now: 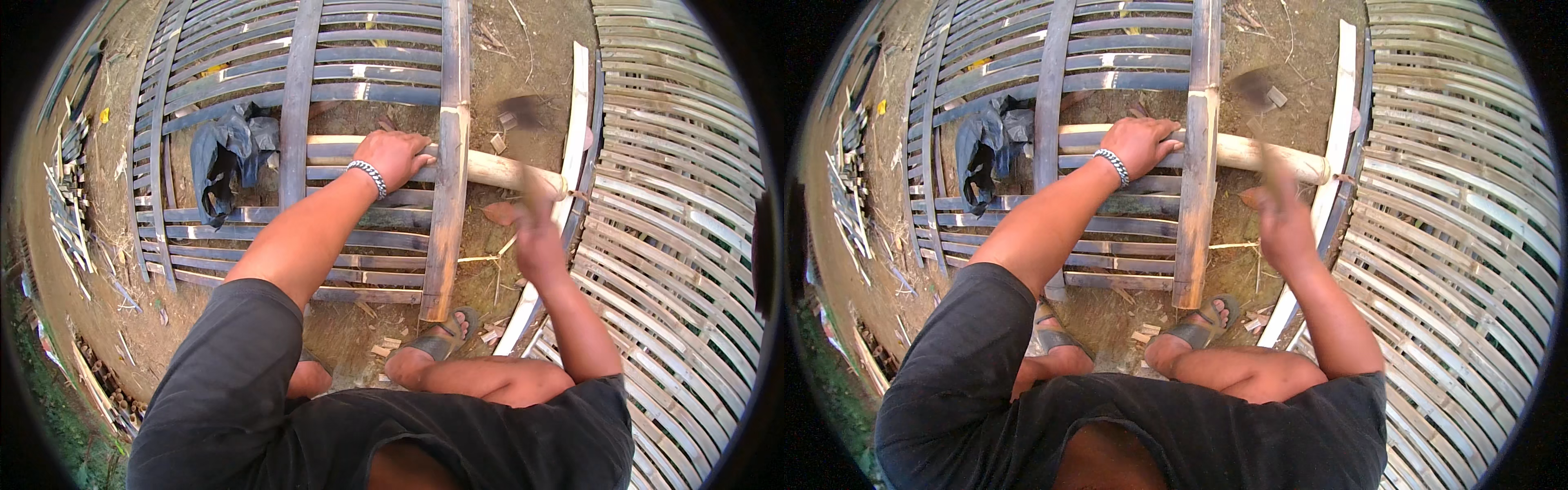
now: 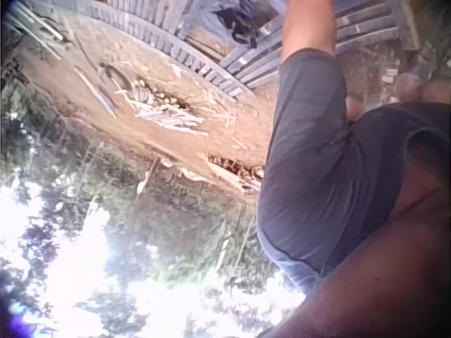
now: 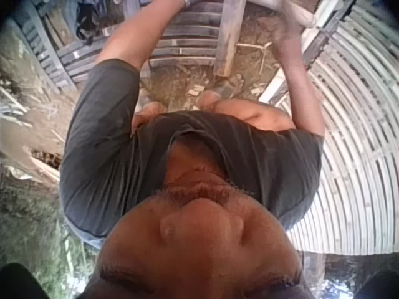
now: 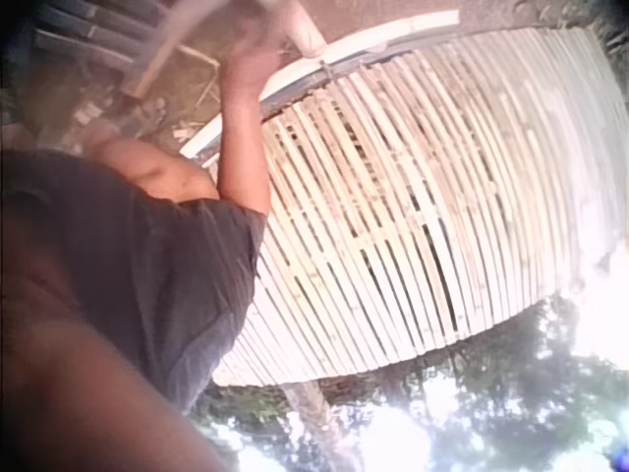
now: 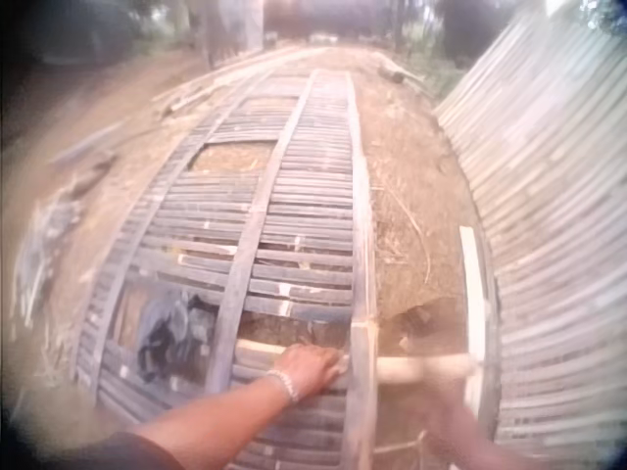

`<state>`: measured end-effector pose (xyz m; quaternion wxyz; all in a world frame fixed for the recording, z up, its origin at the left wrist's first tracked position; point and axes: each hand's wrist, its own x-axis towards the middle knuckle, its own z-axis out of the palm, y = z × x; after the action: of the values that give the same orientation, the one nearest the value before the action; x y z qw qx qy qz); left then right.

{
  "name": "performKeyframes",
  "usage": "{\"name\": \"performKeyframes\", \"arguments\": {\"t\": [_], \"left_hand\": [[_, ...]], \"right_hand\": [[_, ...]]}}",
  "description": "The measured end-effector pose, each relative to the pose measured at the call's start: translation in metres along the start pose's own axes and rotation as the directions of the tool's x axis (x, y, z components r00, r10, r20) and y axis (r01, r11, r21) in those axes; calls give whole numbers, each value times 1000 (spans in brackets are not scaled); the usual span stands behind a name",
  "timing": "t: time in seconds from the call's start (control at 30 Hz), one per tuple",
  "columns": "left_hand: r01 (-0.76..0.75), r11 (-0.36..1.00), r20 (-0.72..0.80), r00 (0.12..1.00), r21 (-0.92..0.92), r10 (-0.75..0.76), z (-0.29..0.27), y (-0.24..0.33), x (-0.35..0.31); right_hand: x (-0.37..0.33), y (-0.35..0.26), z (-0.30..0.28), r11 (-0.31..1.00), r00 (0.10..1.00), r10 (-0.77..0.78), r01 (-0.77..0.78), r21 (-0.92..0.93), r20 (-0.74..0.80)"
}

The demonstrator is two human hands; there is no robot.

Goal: The person aligns bamboo slats onto a frame on the ground. They secure the slats using a hatchet to drive nails into the wood and trim the edges of the bamboo slats.

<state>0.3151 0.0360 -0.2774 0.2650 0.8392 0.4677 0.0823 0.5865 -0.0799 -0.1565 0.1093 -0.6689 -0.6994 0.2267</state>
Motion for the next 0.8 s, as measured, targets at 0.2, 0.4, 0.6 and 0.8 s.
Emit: {"name": "performKeyframes", "arguments": {"t": [0.2,0.4,0.6,0.8], "left_hand": [[19,1000,-4,1000,13,-19,-2,-4,-10],[2,1000,-1,1000,-10,-2,-2,0,1],[28,1000,11,1000,-7,-28,5,-5,-14],[3,1000,23,1000,-10,-3,6,-1,-2]], "right_hand": [[20,-22,-29,977,987,116,-93,191,-114],[-11,32,21,982,986,-124,138,126,-112],[2,-18,-12,992,997,50,-43,117,-54],[-2,0,19,889,915,-288,365,275,-282]]}}
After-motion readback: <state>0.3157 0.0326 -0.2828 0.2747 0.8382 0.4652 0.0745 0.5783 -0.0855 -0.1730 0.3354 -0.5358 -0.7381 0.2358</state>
